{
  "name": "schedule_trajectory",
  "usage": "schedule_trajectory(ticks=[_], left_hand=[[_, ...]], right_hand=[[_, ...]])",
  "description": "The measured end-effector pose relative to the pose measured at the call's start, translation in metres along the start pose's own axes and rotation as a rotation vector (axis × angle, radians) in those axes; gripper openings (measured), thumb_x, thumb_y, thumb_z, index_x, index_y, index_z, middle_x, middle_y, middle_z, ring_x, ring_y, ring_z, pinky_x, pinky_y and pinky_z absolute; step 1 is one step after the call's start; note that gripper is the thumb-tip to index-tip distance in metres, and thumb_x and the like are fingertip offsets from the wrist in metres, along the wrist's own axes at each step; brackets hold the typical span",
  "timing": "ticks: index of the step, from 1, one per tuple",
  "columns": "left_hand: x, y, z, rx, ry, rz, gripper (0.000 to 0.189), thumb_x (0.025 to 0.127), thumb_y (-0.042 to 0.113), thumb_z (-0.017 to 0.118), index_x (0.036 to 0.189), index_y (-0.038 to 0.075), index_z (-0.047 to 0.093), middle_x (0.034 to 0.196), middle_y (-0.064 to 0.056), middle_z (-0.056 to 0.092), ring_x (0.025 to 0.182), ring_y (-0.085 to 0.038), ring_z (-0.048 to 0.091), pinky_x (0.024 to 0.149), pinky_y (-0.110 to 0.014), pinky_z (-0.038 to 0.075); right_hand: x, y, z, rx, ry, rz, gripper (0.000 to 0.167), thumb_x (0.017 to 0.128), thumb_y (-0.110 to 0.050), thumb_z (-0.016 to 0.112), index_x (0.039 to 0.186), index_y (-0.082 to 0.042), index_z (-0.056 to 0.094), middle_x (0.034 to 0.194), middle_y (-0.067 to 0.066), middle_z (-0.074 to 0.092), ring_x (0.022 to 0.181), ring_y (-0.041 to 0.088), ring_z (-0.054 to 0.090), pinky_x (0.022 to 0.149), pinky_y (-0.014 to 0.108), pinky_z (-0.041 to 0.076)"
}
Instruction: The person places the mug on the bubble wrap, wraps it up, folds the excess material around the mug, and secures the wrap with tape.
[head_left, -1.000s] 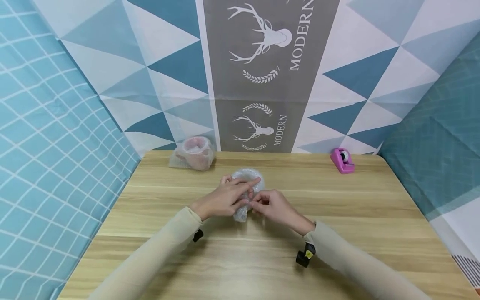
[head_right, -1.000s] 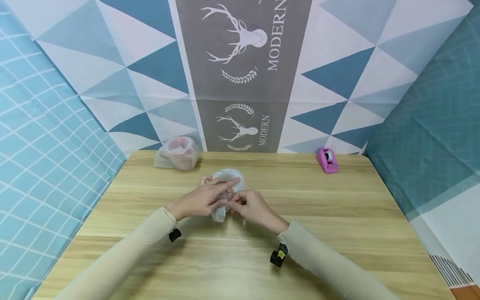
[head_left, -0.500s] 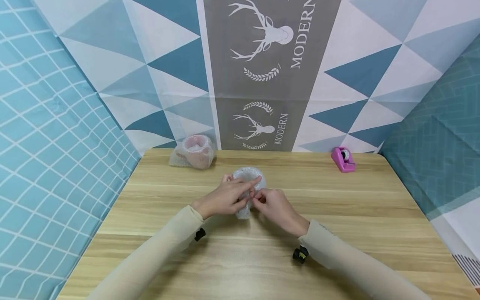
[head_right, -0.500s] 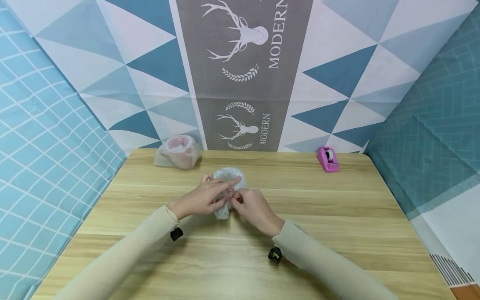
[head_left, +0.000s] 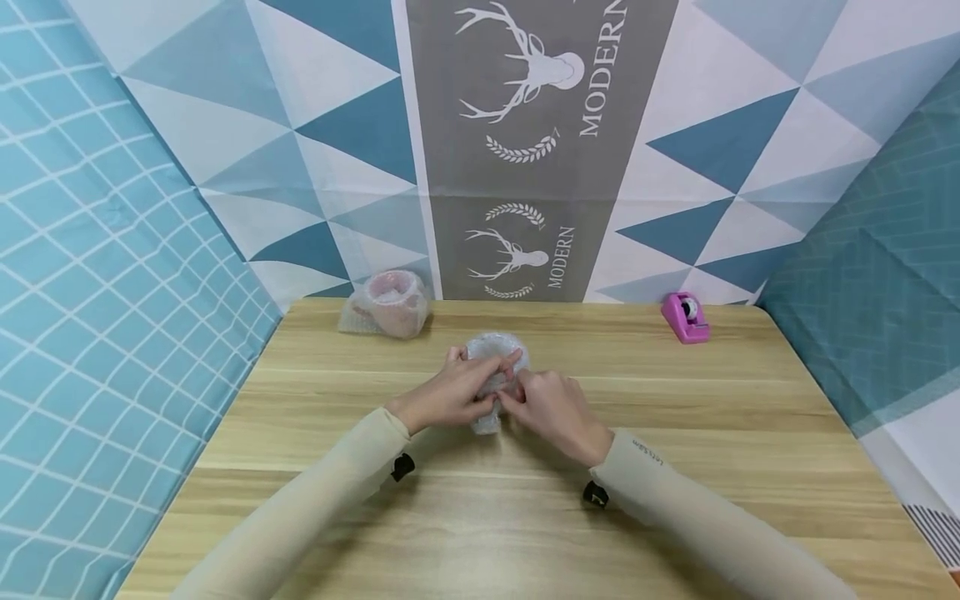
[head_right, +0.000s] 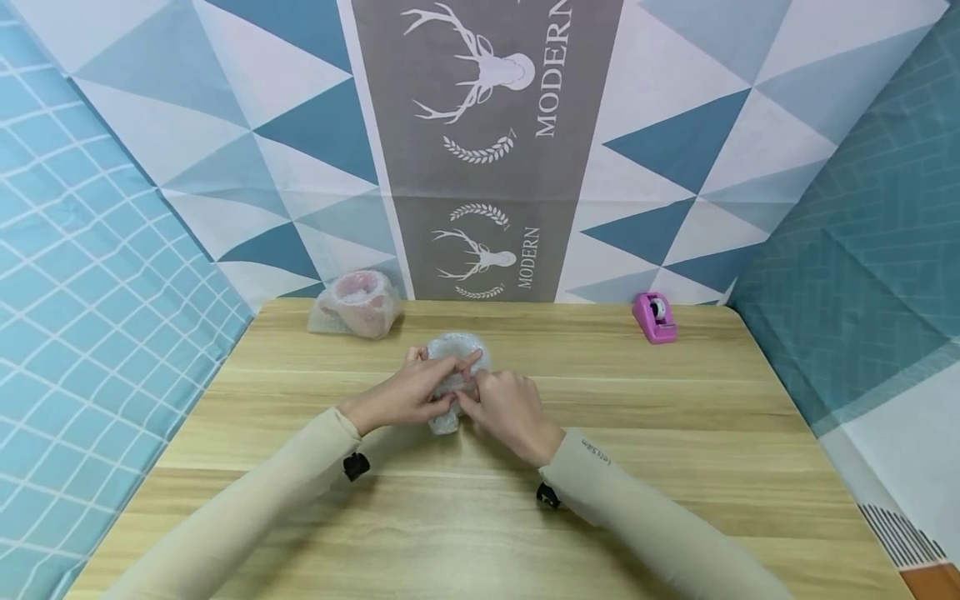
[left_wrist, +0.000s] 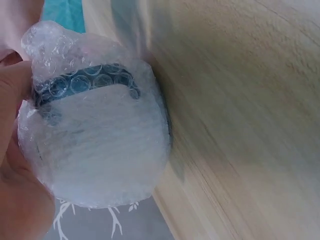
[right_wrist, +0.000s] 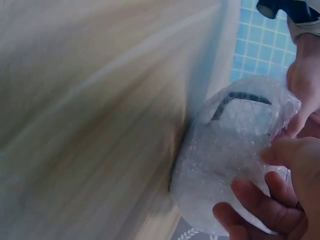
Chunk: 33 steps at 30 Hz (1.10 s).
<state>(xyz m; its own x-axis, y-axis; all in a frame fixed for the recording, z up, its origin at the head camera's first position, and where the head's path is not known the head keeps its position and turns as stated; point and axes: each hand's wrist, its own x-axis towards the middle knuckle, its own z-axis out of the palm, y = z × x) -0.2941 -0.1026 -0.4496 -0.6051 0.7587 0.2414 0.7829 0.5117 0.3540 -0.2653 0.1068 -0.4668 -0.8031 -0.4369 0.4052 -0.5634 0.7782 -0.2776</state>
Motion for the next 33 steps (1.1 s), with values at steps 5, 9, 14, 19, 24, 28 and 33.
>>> schedule_trajectory(ticks=[5, 9, 14, 19, 24, 28, 33], left_hand=[[0.000, 0.003, -0.003, -0.071, -0.030, -0.001, 0.068, 0.092, 0.008, 0.070, 0.153, 0.015, 0.041, 0.149, 0.004, 0.058, 0.135, -0.016, 0.055, 0.105, -0.053, 0.025], [0.000, 0.006, -0.007, -0.084, -0.058, 0.002, 0.071, 0.090, 0.004, 0.072, 0.152, 0.015, 0.041, 0.158, 0.001, 0.049, 0.143, -0.019, 0.048, 0.109, -0.054, 0.026], [-0.003, 0.005, -0.018, 0.009, -0.054, 0.019, 0.069, 0.088, 0.003, 0.073, 0.151, 0.009, 0.045, 0.152, -0.006, 0.053, 0.141, -0.025, 0.049, 0.113, -0.055, 0.036], [-0.009, -0.002, -0.027, 0.086, -0.053, 0.027, 0.057, 0.088, -0.004, 0.071, 0.141, 0.008, 0.057, 0.138, -0.006, 0.064, 0.138, -0.030, 0.052, 0.117, -0.053, 0.039], [-0.016, -0.007, -0.032, 0.146, -0.013, 0.035, 0.052, 0.085, -0.011, 0.071, 0.132, 0.011, 0.066, 0.127, -0.004, 0.071, 0.130, -0.029, 0.058, 0.108, -0.046, 0.048], [-0.019, -0.009, -0.036, 0.099, -0.004, 0.043, 0.044, 0.088, -0.008, 0.069, 0.130, 0.005, 0.067, 0.128, -0.009, 0.070, 0.123, -0.026, 0.063, 0.105, -0.038, 0.054], [-0.017, -0.003, -0.037, 0.042, 0.036, -0.021, 0.037, 0.094, 0.030, 0.075, 0.121, 0.005, 0.073, 0.121, -0.010, 0.073, 0.117, -0.023, 0.069, 0.104, -0.038, 0.056]], right_hand=[[-0.006, 0.007, -0.009, 0.121, -0.081, 0.001, 0.028, 0.093, -0.032, 0.077, 0.074, -0.018, 0.063, 0.063, -0.011, 0.058, 0.049, -0.003, 0.044, 0.044, 0.014, 0.040], [-0.018, 0.017, -0.019, 0.184, -0.152, 0.035, 0.026, 0.093, -0.032, 0.077, 0.074, -0.019, 0.065, 0.064, -0.012, 0.060, 0.053, -0.003, 0.047, 0.048, 0.016, 0.044], [-0.032, 0.039, -0.031, 0.205, -0.189, 0.112, 0.021, 0.094, -0.026, 0.075, 0.076, -0.018, 0.068, 0.065, -0.011, 0.062, 0.056, 0.000, 0.051, 0.052, 0.018, 0.048], [-0.044, 0.069, -0.047, 0.185, -0.212, 0.227, 0.019, 0.097, -0.024, 0.071, 0.081, -0.014, 0.071, 0.067, -0.008, 0.062, 0.057, 0.005, 0.053, 0.052, 0.021, 0.049], [-0.056, 0.103, -0.065, 0.175, -0.219, 0.314, 0.020, 0.100, -0.023, 0.067, 0.087, -0.009, 0.072, 0.067, -0.004, 0.061, 0.058, 0.010, 0.052, 0.050, 0.023, 0.046], [-0.064, 0.129, -0.079, 0.167, -0.221, 0.365, 0.020, 0.101, -0.020, 0.064, 0.091, -0.004, 0.072, 0.069, -0.001, 0.061, 0.059, 0.013, 0.052, 0.050, 0.025, 0.045], [-0.071, 0.159, -0.094, 0.157, -0.214, 0.450, 0.023, 0.102, -0.019, 0.060, 0.097, 0.001, 0.072, 0.076, 0.006, 0.065, 0.065, 0.017, 0.055, 0.056, 0.028, 0.046]])
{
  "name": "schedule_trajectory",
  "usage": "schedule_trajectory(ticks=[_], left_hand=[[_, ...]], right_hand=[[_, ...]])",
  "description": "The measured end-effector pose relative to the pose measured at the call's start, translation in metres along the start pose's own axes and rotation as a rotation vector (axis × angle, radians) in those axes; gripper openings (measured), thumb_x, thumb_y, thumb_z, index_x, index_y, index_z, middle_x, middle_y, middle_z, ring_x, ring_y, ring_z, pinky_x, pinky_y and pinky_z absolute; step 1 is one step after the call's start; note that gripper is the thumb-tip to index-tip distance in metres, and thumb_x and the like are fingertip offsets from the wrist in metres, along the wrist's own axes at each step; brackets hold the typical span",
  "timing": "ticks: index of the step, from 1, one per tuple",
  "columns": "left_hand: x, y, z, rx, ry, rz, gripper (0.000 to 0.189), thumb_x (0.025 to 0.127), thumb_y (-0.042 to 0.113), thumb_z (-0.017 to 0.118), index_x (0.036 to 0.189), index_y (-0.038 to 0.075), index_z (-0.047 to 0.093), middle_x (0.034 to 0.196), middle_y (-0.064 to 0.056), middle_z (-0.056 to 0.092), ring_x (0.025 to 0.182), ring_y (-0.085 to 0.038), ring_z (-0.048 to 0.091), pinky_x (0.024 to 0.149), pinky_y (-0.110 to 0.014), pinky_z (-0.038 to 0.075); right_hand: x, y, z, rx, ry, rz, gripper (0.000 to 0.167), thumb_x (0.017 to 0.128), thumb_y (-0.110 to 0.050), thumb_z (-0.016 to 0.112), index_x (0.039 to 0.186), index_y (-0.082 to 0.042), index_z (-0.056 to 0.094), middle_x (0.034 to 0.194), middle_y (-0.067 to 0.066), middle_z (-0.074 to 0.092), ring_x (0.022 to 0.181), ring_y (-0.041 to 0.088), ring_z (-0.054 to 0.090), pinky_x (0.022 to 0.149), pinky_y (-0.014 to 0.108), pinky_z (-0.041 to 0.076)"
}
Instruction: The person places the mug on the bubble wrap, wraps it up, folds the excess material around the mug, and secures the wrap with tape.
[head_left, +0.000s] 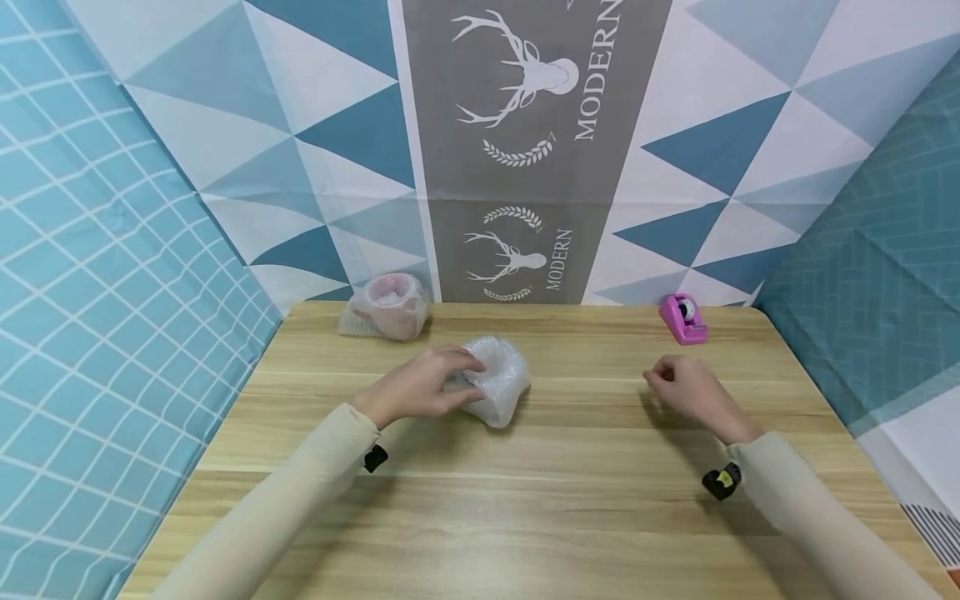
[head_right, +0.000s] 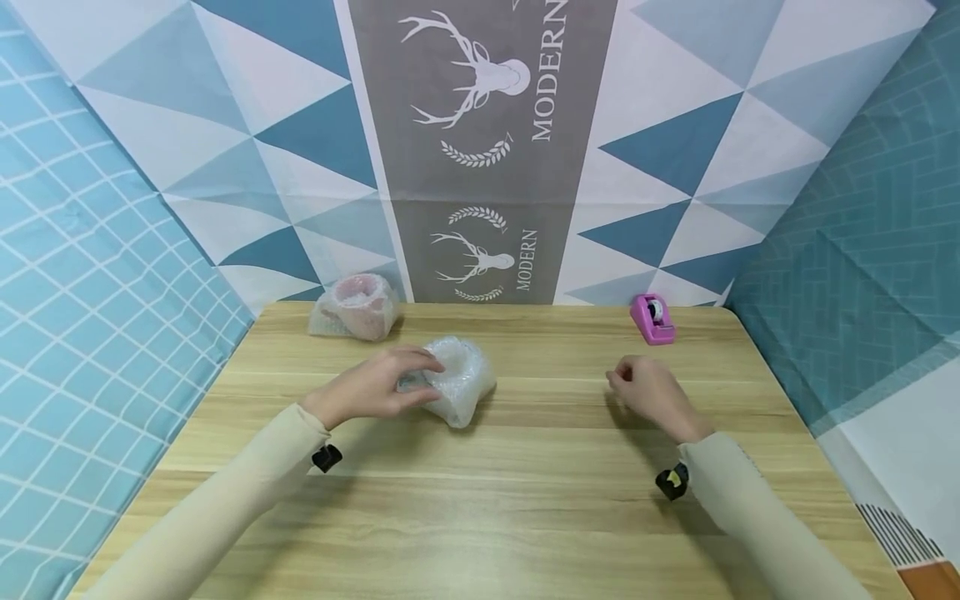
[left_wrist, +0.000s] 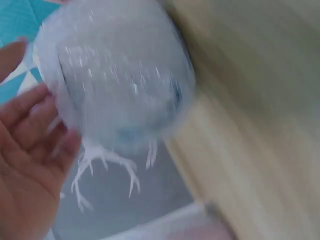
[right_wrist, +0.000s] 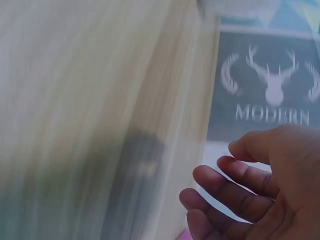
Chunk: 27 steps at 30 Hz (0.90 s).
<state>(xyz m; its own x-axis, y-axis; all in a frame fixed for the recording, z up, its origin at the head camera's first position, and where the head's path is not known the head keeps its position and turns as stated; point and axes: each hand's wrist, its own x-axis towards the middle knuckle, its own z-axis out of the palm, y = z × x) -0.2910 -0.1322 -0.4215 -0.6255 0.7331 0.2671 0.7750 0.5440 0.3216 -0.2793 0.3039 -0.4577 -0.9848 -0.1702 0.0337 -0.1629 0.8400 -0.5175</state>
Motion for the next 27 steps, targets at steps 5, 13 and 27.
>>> schedule_trajectory(ticks=[5, 13, 27], left_hand=[[0.009, 0.017, 0.009, 0.071, 0.060, -0.091, 0.037, 0.091, 0.041, 0.078, 0.103, 0.006, 0.078, 0.101, -0.007, 0.077, 0.099, -0.023, 0.072, 0.088, -0.037, 0.060], [0.017, 0.036, 0.015, 0.115, 0.099, -0.181, 0.034, 0.091, 0.036, 0.079, 0.103, 0.005, 0.071, 0.098, -0.009, 0.077, 0.088, -0.023, 0.073, 0.079, -0.037, 0.062], [0.002, 0.004, -0.002, 0.158, -0.072, 0.115, 0.033, 0.087, 0.000, 0.076, 0.119, 0.007, 0.074, 0.120, -0.005, 0.075, 0.124, -0.029, 0.065, 0.109, -0.044, 0.052]], right_hand=[[0.003, 0.024, -0.018, 0.008, 0.011, 0.091, 0.031, 0.105, -0.025, 0.056, 0.103, 0.003, 0.069, 0.082, 0.010, 0.066, 0.069, 0.019, 0.055, 0.058, 0.030, 0.046], [0.021, 0.062, -0.053, -0.023, 0.023, 0.159, 0.040, 0.102, -0.027, 0.056, 0.109, 0.012, 0.062, 0.092, 0.026, 0.066, 0.076, 0.029, 0.060, 0.059, 0.033, 0.050], [0.057, 0.078, -0.082, -0.229, -0.054, 0.111, 0.099, 0.097, -0.053, 0.062, 0.153, 0.017, 0.021, 0.145, 0.047, 0.038, 0.129, 0.063, 0.044, 0.103, 0.075, 0.042]])
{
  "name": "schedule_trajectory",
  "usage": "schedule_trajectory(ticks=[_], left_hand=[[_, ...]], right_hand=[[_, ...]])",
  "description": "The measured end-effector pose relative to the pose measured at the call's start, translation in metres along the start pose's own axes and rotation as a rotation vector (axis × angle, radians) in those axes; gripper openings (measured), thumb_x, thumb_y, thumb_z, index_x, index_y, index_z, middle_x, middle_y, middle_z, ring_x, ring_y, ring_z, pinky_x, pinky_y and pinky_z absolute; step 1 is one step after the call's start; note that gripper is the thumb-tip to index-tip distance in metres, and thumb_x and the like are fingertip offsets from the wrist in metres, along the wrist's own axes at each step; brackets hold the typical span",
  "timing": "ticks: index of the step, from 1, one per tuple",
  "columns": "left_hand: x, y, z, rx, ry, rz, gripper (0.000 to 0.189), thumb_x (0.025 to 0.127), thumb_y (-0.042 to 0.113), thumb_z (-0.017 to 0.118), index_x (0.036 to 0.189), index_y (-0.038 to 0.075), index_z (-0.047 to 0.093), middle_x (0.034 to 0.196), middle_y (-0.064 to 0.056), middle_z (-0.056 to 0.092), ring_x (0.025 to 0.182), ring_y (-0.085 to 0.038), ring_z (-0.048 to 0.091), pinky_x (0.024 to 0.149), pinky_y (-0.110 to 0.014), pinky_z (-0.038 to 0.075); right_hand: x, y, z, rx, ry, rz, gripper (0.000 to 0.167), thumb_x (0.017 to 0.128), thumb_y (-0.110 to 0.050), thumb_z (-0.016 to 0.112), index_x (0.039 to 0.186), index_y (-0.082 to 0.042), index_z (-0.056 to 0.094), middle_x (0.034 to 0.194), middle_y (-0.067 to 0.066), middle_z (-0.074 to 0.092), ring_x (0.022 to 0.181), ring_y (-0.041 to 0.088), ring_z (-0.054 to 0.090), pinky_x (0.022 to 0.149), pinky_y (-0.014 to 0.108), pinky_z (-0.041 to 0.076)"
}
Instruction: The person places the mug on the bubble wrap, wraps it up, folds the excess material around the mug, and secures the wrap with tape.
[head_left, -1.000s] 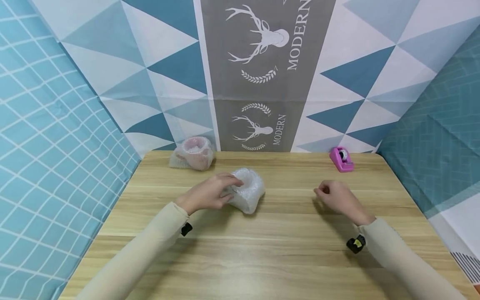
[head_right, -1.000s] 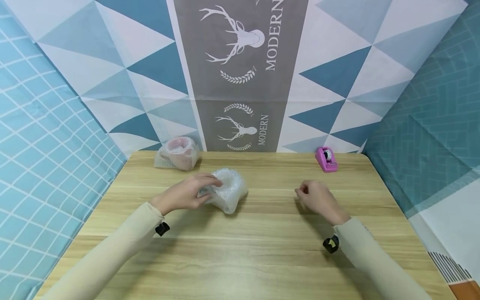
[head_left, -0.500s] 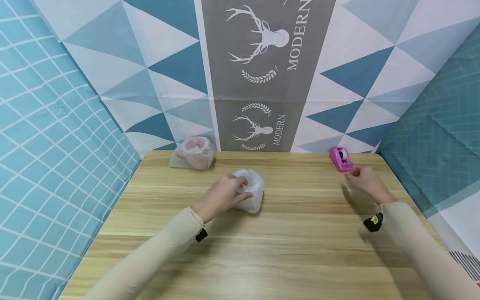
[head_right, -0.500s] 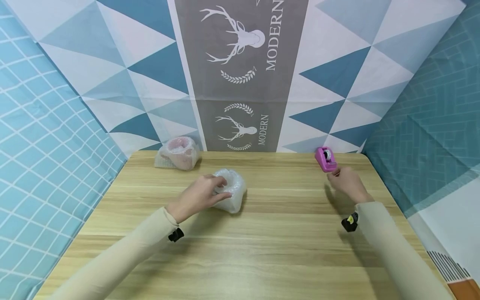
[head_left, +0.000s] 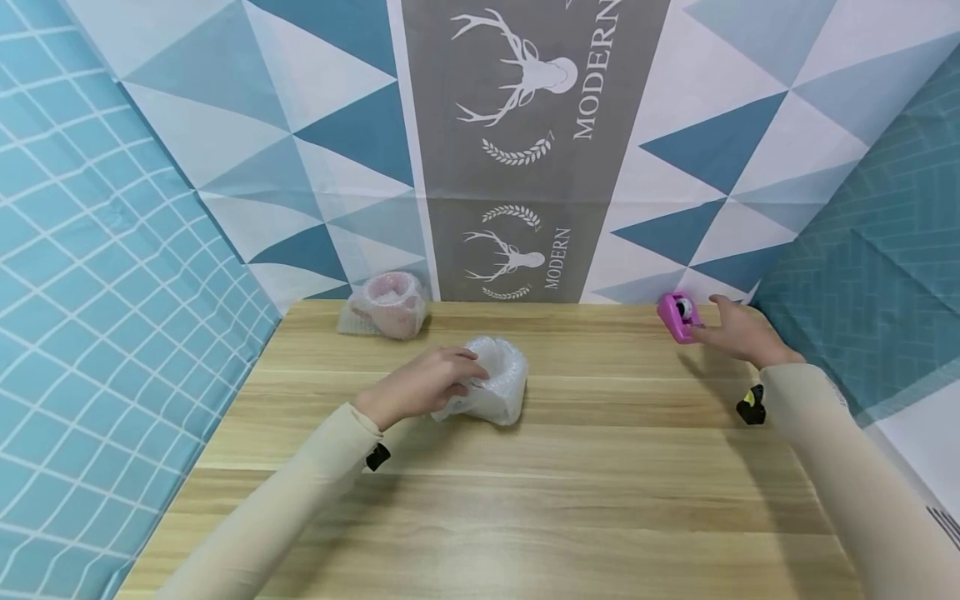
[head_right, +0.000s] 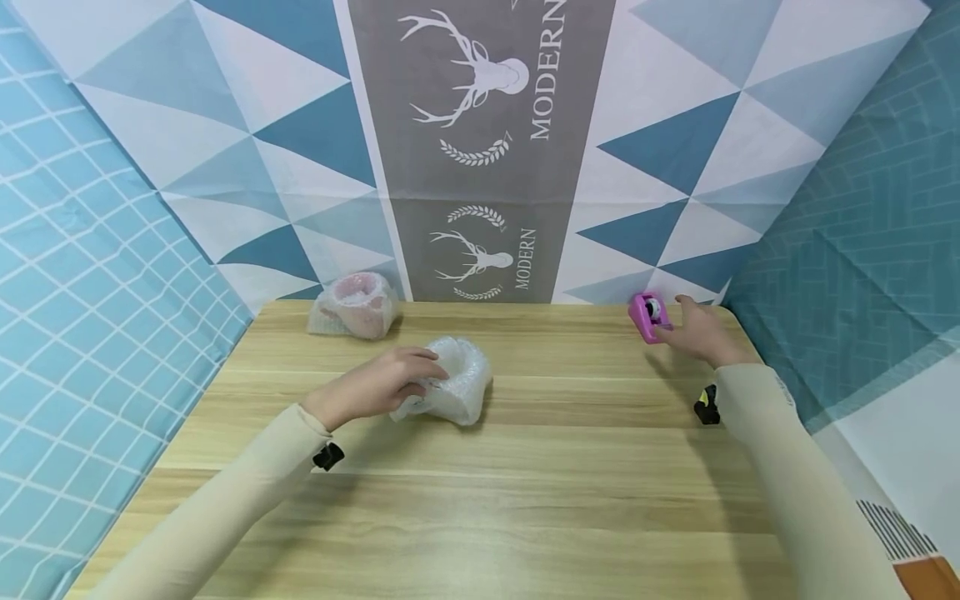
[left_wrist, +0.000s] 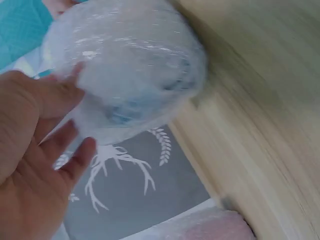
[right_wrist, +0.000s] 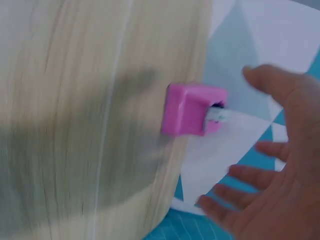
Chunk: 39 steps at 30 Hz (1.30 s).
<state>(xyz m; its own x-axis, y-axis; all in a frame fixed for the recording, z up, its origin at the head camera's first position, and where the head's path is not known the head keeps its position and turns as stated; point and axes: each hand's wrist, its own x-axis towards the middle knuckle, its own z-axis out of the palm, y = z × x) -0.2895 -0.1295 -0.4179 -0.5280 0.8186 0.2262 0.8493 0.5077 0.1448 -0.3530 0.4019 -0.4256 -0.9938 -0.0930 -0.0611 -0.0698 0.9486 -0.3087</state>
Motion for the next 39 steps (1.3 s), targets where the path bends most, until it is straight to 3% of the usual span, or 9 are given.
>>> schedule_trajectory(ticks=[5, 7, 13, 16, 20, 25, 28, 34, 39], left_hand=[[-0.001, -0.001, 0.007, 0.073, 0.064, 0.000, 0.029, 0.085, 0.005, 0.080, 0.113, 0.009, 0.077, 0.111, -0.002, 0.077, 0.114, -0.025, 0.068, 0.102, -0.040, 0.056], [0.001, 0.000, 0.009, 0.069, 0.087, 0.004, 0.028, 0.084, 0.006, 0.082, 0.112, 0.008, 0.077, 0.108, -0.003, 0.077, 0.109, -0.023, 0.069, 0.100, -0.037, 0.057], [0.006, 0.005, 0.012, 0.066, 0.103, -0.007, 0.026, 0.083, 0.008, 0.083, 0.109, 0.008, 0.078, 0.101, -0.002, 0.076, 0.102, -0.021, 0.069, 0.092, -0.033, 0.058], [0.008, 0.005, 0.012, 0.065, 0.095, -0.018, 0.025, 0.083, 0.007, 0.083, 0.108, 0.008, 0.078, 0.100, -0.001, 0.076, 0.102, -0.021, 0.068, 0.092, -0.033, 0.058], [0.009, 0.005, 0.013, 0.055, 0.081, -0.022, 0.024, 0.084, 0.005, 0.082, 0.108, 0.009, 0.078, 0.100, 0.000, 0.076, 0.102, -0.020, 0.067, 0.092, -0.033, 0.058], [0.009, 0.004, 0.014, 0.051, 0.068, -0.029, 0.023, 0.085, 0.004, 0.081, 0.107, 0.010, 0.078, 0.100, 0.000, 0.075, 0.103, -0.020, 0.067, 0.093, -0.033, 0.058], [0.010, 0.005, 0.014, 0.047, 0.063, -0.034, 0.022, 0.085, 0.004, 0.080, 0.106, 0.011, 0.078, 0.100, 0.000, 0.076, 0.104, -0.021, 0.067, 0.094, -0.034, 0.058], [0.009, 0.005, 0.014, 0.038, 0.063, -0.045, 0.021, 0.085, 0.005, 0.080, 0.105, 0.011, 0.078, 0.100, 0.001, 0.076, 0.105, -0.021, 0.067, 0.094, -0.034, 0.058], [0.010, 0.006, 0.015, 0.037, 0.077, -0.028, 0.020, 0.085, 0.005, 0.081, 0.105, 0.011, 0.078, 0.099, 0.000, 0.075, 0.103, -0.021, 0.067, 0.093, -0.033, 0.058]], right_hand=[[0.013, 0.000, 0.012, -0.046, 0.008, -0.085, 0.109, 0.091, -0.050, 0.070, 0.156, 0.015, 0.011, 0.155, 0.046, 0.022, 0.139, 0.065, 0.028, 0.108, 0.079, 0.033], [0.018, 0.001, 0.018, -0.023, 0.020, -0.104, 0.110, 0.090, -0.046, 0.071, 0.156, 0.016, 0.008, 0.156, 0.046, 0.019, 0.139, 0.065, 0.029, 0.107, 0.079, 0.034], [0.030, 0.001, 0.028, 0.076, 0.023, -0.022, 0.108, 0.094, -0.045, 0.067, 0.152, 0.021, 0.005, 0.149, 0.050, 0.025, 0.128, 0.064, 0.040, 0.105, 0.076, 0.040], [0.031, -0.001, 0.027, 0.093, 0.000, 0.029, 0.094, 0.099, -0.041, 0.060, 0.147, 0.026, 0.016, 0.138, 0.051, 0.037, 0.119, 0.060, 0.048, 0.102, 0.072, 0.046], [0.032, -0.001, 0.025, 0.123, -0.011, 0.055, 0.063, 0.101, -0.030, 0.053, 0.128, 0.025, 0.044, 0.113, 0.040, 0.056, 0.094, 0.044, 0.056, 0.082, 0.056, 0.054], [0.033, -0.001, 0.025, 0.198, -0.031, 0.102, 0.040, 0.099, -0.021, 0.051, 0.111, 0.016, 0.060, 0.093, 0.023, 0.061, 0.081, 0.030, 0.054, 0.064, 0.033, 0.046], [0.033, 0.001, 0.025, 0.213, -0.030, 0.113, 0.044, 0.101, -0.023, 0.053, 0.115, 0.018, 0.062, 0.095, 0.025, 0.064, 0.084, 0.031, 0.055, 0.065, 0.032, 0.047], [0.032, 0.007, 0.023, 0.287, -0.059, 0.168, 0.057, 0.102, -0.031, 0.059, 0.127, 0.020, 0.055, 0.119, 0.037, 0.059, 0.099, 0.039, 0.054, 0.080, 0.043, 0.054], [0.034, 0.010, 0.023, 0.385, -0.068, 0.209, 0.052, 0.101, -0.029, 0.064, 0.123, 0.017, 0.055, 0.116, 0.032, 0.057, 0.096, 0.032, 0.053, 0.074, 0.030, 0.053]])
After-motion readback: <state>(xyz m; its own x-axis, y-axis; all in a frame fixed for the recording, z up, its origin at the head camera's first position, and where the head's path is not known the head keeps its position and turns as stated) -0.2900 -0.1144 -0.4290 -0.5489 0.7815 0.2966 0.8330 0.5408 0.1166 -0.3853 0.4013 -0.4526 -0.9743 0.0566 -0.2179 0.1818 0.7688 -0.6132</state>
